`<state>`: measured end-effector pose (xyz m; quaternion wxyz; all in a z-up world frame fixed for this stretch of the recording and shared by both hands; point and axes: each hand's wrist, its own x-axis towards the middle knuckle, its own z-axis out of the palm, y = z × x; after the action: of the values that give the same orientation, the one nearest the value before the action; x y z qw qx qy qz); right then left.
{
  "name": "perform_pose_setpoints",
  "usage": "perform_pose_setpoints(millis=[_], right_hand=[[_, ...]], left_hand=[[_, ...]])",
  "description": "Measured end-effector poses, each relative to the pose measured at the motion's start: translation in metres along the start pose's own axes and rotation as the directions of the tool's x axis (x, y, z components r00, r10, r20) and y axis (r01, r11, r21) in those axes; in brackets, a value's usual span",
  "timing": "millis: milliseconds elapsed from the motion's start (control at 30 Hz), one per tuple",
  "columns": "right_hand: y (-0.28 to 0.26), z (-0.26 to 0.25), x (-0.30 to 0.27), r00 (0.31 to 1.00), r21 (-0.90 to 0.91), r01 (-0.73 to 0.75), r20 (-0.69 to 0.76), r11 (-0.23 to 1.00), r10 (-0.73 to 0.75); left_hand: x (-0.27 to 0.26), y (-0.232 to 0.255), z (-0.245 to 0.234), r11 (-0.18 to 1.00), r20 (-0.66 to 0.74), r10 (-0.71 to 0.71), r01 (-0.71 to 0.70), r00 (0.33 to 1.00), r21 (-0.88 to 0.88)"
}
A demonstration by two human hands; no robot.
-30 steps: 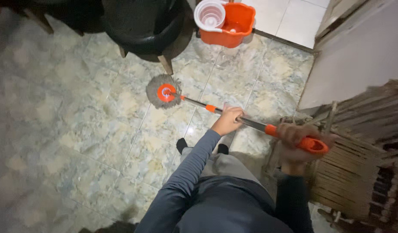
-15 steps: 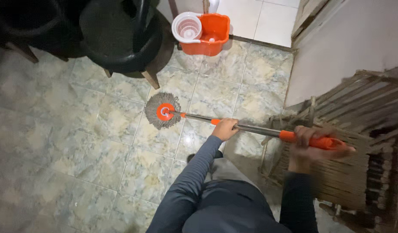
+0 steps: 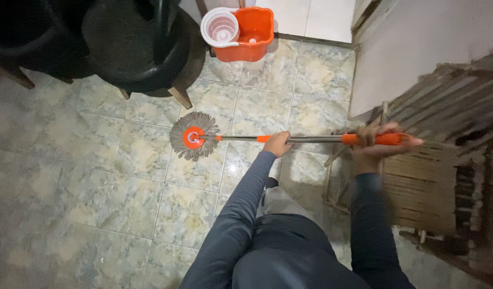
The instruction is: The person mops a tiled floor using a spin mop and an orange bucket with a wringer. They repeatedly dip the mop into the bucket, wring it out, and clean the floor area around a scooter and a chair.
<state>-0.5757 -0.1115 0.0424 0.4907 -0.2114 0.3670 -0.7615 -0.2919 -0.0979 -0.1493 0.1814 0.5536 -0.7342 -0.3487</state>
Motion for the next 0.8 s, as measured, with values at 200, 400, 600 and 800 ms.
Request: perform_pose_setpoints(millis=[200, 400, 600, 800], right_hand=[[0.051, -0.002, -0.067, 0.987, 0.040, -0.135, -0.082, 0.990, 0.138], [0.111, 0.011, -0.152, 0.971, 0.057, -0.237, 0.014, 0.970, 0.237], [0.127, 0.043, -0.207, 0.931, 0.088, -0.252, 0.294, 0.964, 0.217], [0.085, 0.062, -0.195, 0.893, -0.017, -0.177, 0.417, 0.984, 0.167]], left_hand=[[-0.049, -0.026, -0.020, 0.998, -0.042, -0.059, 0.060, 0.997, 0.031], [-0.118, -0.061, -0.076, 0.973, -0.080, -0.172, 0.182, 0.982, 0.142], [-0.154, -0.076, -0.121, 0.967, -0.106, -0.229, 0.238, 0.968, 0.089], [-0.150, -0.065, -0.122, 0.977, -0.150, -0.177, 0.192, 0.973, 0.092]])
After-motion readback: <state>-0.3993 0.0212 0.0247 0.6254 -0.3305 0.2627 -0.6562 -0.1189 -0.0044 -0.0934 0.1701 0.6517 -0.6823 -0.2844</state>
